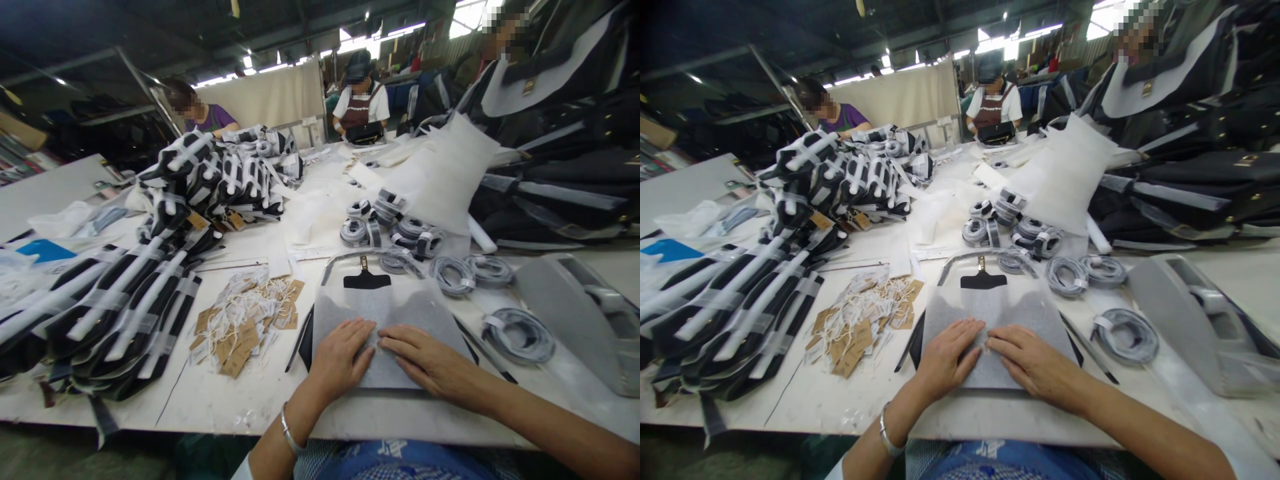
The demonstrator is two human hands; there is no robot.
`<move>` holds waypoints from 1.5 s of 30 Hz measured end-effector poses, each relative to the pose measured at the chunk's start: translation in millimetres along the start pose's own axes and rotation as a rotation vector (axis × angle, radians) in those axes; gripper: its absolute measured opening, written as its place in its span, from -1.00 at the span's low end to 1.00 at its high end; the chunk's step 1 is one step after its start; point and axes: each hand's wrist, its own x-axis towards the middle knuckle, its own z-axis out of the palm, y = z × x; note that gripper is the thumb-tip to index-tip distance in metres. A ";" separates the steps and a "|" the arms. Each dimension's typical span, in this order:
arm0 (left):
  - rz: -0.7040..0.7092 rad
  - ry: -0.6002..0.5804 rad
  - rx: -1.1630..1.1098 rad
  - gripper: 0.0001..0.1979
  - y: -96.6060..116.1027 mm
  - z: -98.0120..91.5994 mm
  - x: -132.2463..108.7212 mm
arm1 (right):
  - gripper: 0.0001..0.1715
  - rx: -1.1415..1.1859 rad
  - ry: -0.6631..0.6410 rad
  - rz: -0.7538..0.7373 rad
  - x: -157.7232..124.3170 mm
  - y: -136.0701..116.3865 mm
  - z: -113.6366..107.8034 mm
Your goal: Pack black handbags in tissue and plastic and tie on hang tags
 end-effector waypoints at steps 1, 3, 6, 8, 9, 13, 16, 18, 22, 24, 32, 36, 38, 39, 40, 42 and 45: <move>0.000 -0.001 -0.001 -0.53 0.0 0.2 -0.3 | -0.51 0.001 -0.005 -0.006 0.8 -0.6 -0.6; -0.001 -0.005 -0.001 -0.53 -0.3 0.5 -0.6 | -0.52 -0.001 -0.020 -0.019 1.7 -1.0 -1.1; -0.002 -0.009 -0.001 -0.53 -1.2 0.6 -0.5 | -0.53 0.009 -0.039 -0.010 1.0 -0.4 -1.5; -0.003 -0.009 -0.001 -0.53 -1.9 0.5 -0.1 | -0.52 0.032 -0.034 0.030 -0.6 0.3 -1.2; -0.003 -0.009 0.000 -0.53 -2.1 0.5 0.0 | -0.51 0.041 -0.028 0.049 -1.5 0.8 -0.6; 0.004 -0.023 0.011 -0.56 0.1 0.1 -1.1 | -0.46 -0.038 -0.021 0.030 -4.8 1.8 4.9; 0.012 -0.095 0.089 -0.48 4.4 -2.0 -2.6 | -0.40 -0.197 -0.036 -0.039 -4.7 0.1 8.4; 0.017 -0.149 0.163 -0.45 6.2 -5.1 -2.5 | -0.36 -0.272 -0.026 -0.062 -2.9 -1.1 6.5; 0.050 -0.210 0.230 -0.43 2.4 -13.9 -1.1 | -0.30 -0.273 -0.062 -0.077 2.3 2.3 -7.9; 0.066 -0.234 0.229 -0.40 -1.3 -17.2 -2.7 | -0.26 -0.248 -0.107 -0.083 3.1 5.4 -15.1; 0.158 -0.168 0.330 -0.34 -17.8 -10.6 -11.2 | -0.15 -0.392 -0.038 -0.128 0.1 11.1 -16.3; 0.260 0.060 0.365 -0.58 -39.1 3.3 -7.2 | -0.25 -0.444 0.059 -0.233 1.6 30.6 -9.0; 0.255 0.106 0.360 -0.65 -47.8 5.9 -5.5 | -0.26 -0.362 0.083 -0.253 -2.5 42.4 -4.0; 0.247 0.097 0.360 -0.65 -50.5 4.6 -4.1 | -0.24 -0.316 0.081 -0.233 -5.8 47.3 -1.7; 0.246 0.081 0.364 -0.64 -52.0 1.6 -1.9 | -0.22 -0.282 0.072 -0.193 -9.6 51.2 0.0; 0.250 0.035 0.383 -0.65 -52.3 -8.7 6.1 | -0.21 -0.262 0.043 -0.085 -15.9 56.1 1.4; 0.201 -0.006 0.415 -0.65 -50.1 -27.3 25.3 | -0.21 -0.310 0.040 0.034 -15.2 58.9 -1.9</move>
